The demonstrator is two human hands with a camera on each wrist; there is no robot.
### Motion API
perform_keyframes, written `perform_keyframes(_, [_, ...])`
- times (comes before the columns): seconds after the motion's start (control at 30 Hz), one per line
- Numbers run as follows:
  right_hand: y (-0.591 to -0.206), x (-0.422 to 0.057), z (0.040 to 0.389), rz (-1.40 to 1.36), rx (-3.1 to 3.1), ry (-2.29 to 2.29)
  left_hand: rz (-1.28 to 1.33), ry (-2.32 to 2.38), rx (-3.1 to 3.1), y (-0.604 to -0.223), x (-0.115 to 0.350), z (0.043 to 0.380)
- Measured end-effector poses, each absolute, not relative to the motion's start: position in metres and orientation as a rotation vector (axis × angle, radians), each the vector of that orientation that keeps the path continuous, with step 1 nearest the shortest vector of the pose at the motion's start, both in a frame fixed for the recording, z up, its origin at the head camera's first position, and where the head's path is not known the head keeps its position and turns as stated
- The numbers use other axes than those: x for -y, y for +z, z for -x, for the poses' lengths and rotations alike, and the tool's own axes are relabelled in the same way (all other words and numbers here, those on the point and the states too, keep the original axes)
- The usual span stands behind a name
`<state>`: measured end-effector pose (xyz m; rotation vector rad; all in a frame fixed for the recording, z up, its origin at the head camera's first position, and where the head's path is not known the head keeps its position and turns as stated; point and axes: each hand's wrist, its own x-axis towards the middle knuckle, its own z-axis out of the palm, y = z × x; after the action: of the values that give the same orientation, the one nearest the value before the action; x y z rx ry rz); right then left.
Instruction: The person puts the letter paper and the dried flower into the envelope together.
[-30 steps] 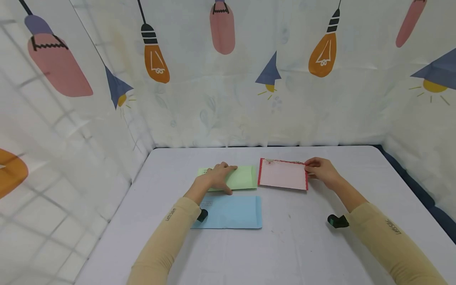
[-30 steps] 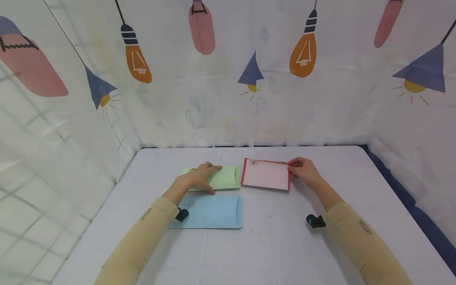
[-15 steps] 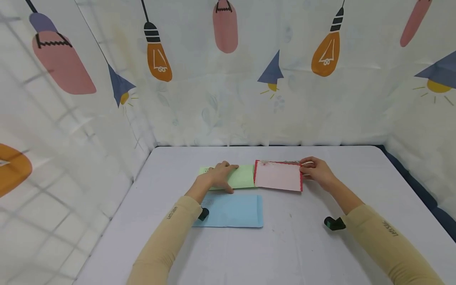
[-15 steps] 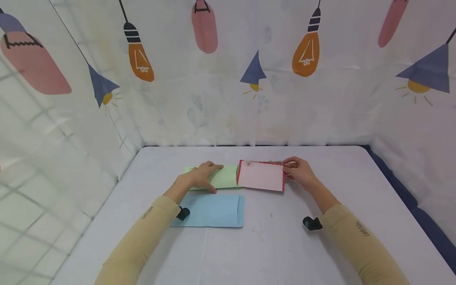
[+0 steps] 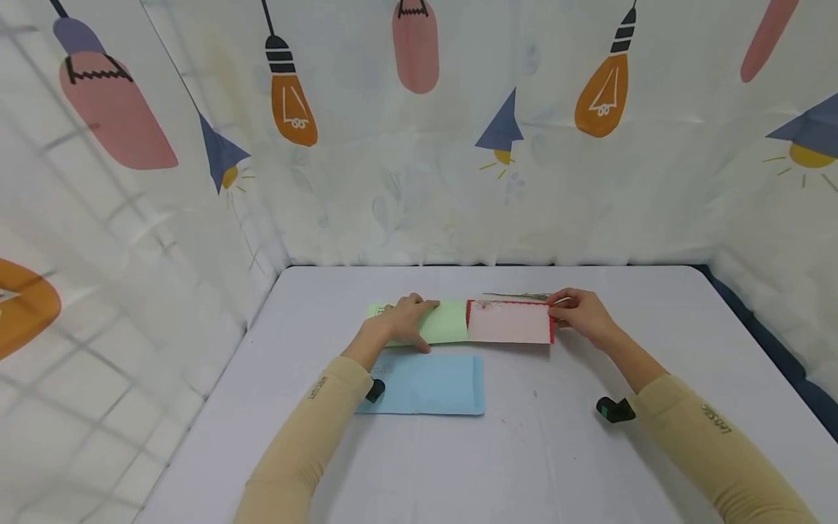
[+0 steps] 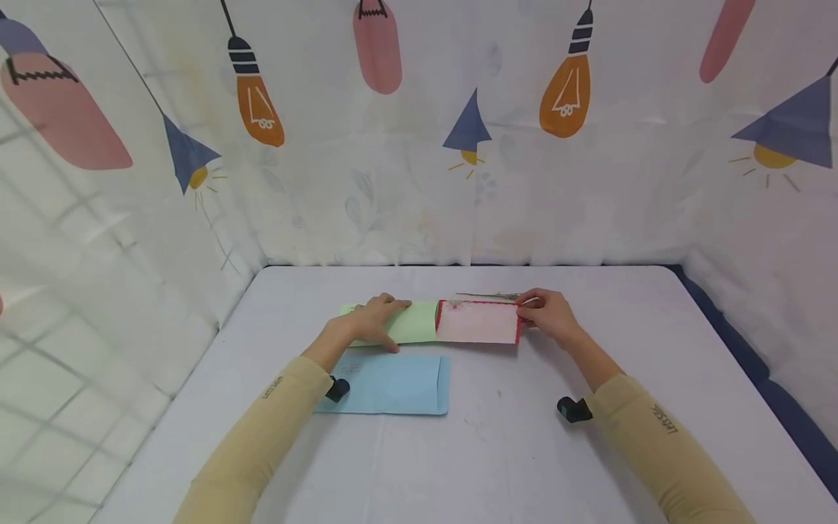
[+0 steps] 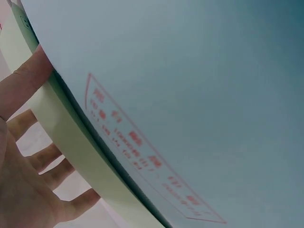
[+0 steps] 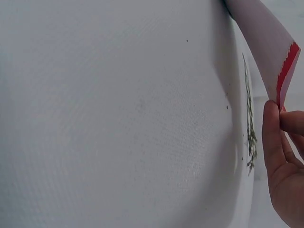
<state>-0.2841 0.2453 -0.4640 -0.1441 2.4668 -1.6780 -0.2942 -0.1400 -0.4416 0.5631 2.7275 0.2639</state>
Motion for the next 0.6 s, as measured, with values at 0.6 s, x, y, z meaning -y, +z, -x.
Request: perform_keyframes(0.6, [-0.458,-0.234,0.296,0.076,-2.549,-1.538,-0.579,0.207,-2.721,-0.439,0.136,0.296])
